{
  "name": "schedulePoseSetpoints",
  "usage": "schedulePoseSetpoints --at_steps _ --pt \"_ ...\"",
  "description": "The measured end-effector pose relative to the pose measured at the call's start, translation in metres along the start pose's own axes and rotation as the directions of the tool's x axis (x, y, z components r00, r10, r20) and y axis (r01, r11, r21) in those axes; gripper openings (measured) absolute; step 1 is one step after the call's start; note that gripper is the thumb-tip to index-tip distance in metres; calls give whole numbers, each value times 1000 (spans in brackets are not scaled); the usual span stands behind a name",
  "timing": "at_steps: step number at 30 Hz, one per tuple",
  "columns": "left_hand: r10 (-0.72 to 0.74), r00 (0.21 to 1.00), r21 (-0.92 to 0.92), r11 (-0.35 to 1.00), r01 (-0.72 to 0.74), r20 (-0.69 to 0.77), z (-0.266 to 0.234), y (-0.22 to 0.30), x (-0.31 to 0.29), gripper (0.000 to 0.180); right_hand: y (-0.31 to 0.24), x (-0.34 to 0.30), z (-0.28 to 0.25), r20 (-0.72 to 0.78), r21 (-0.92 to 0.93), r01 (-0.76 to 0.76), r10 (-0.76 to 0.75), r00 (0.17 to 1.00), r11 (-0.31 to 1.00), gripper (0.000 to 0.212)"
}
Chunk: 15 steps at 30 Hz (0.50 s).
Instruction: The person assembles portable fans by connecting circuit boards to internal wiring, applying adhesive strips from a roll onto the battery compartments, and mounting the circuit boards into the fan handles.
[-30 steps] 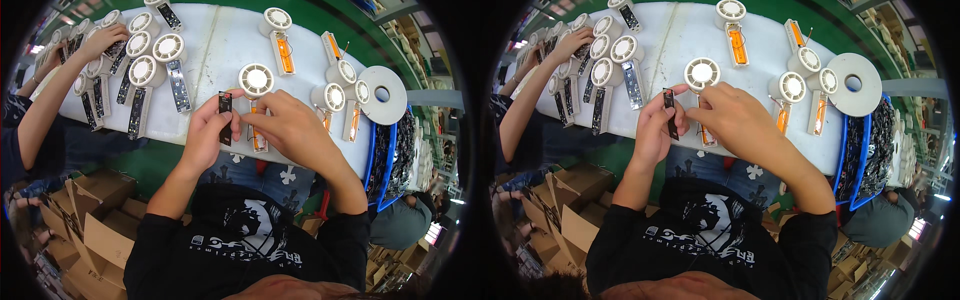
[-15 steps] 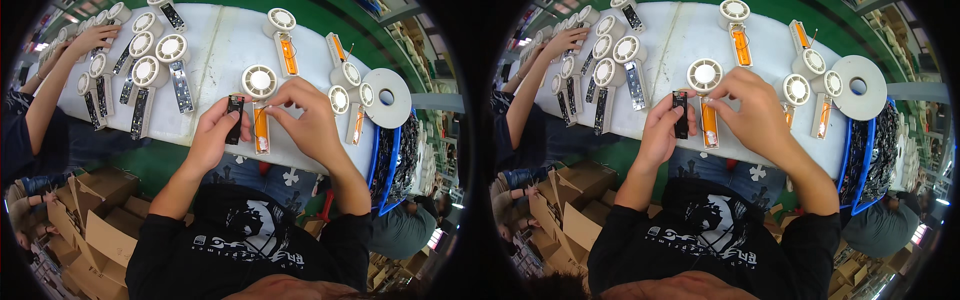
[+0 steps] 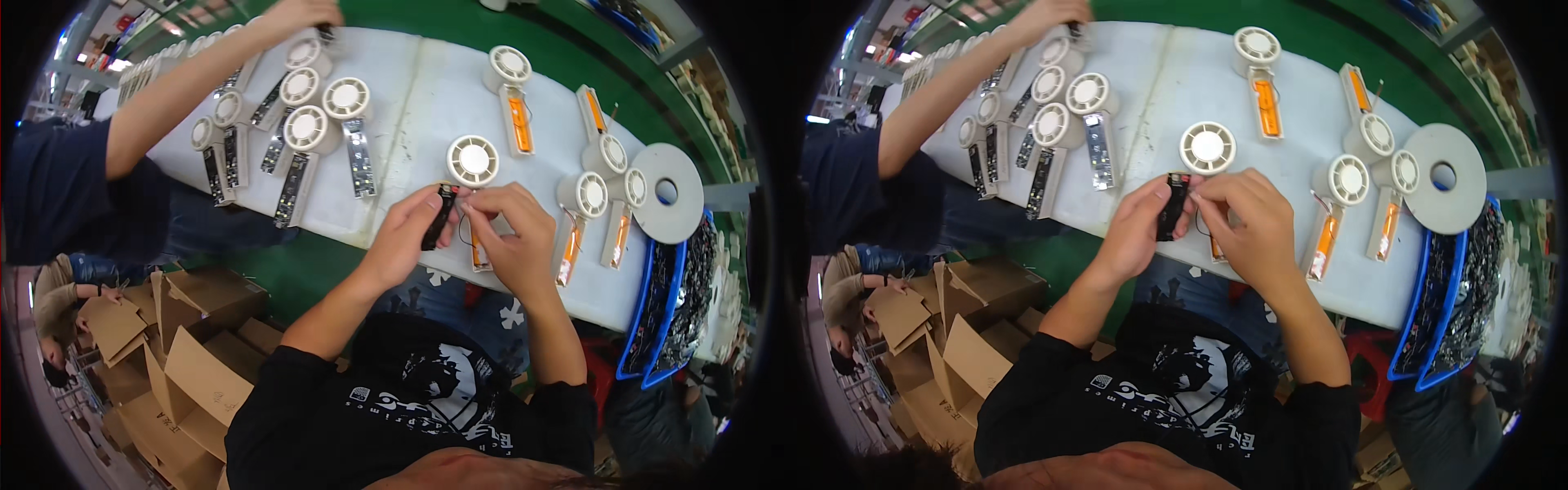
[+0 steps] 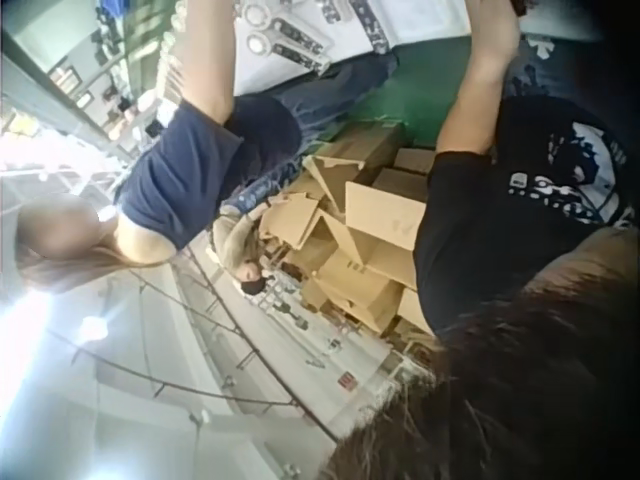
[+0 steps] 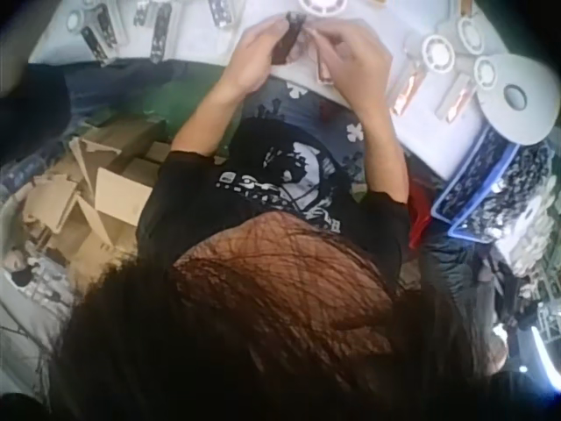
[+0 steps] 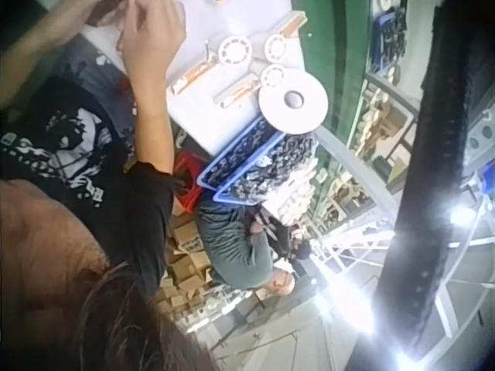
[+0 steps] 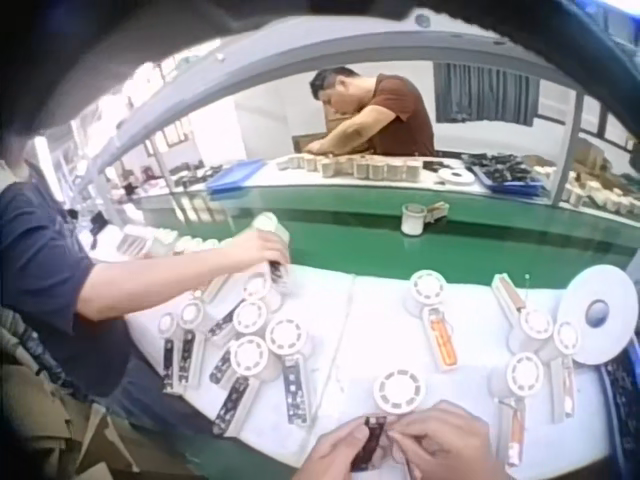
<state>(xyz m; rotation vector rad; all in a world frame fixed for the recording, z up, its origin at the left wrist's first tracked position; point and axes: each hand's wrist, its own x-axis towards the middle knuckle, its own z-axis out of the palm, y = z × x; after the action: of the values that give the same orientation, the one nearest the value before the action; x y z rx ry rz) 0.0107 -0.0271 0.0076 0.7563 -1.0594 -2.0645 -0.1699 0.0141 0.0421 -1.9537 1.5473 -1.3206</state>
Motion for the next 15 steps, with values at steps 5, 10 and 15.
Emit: schedulePoseSetpoints --at_steps 5,10,15 --pt "-16 1000 -75 997 15 -11 -4 8 -4 35 -1 5 5 -46 -1 -74 74 996 997 18" --pt "-30 1000 -94 995 30 5 -4 8 0 36 -1 2 3 -30 81 -150 153 988 985 20" --pt "-11 1000 -37 999 10 -10 -1 8 0 37 2 3 6 -79 -107 38 -47 996 993 22"
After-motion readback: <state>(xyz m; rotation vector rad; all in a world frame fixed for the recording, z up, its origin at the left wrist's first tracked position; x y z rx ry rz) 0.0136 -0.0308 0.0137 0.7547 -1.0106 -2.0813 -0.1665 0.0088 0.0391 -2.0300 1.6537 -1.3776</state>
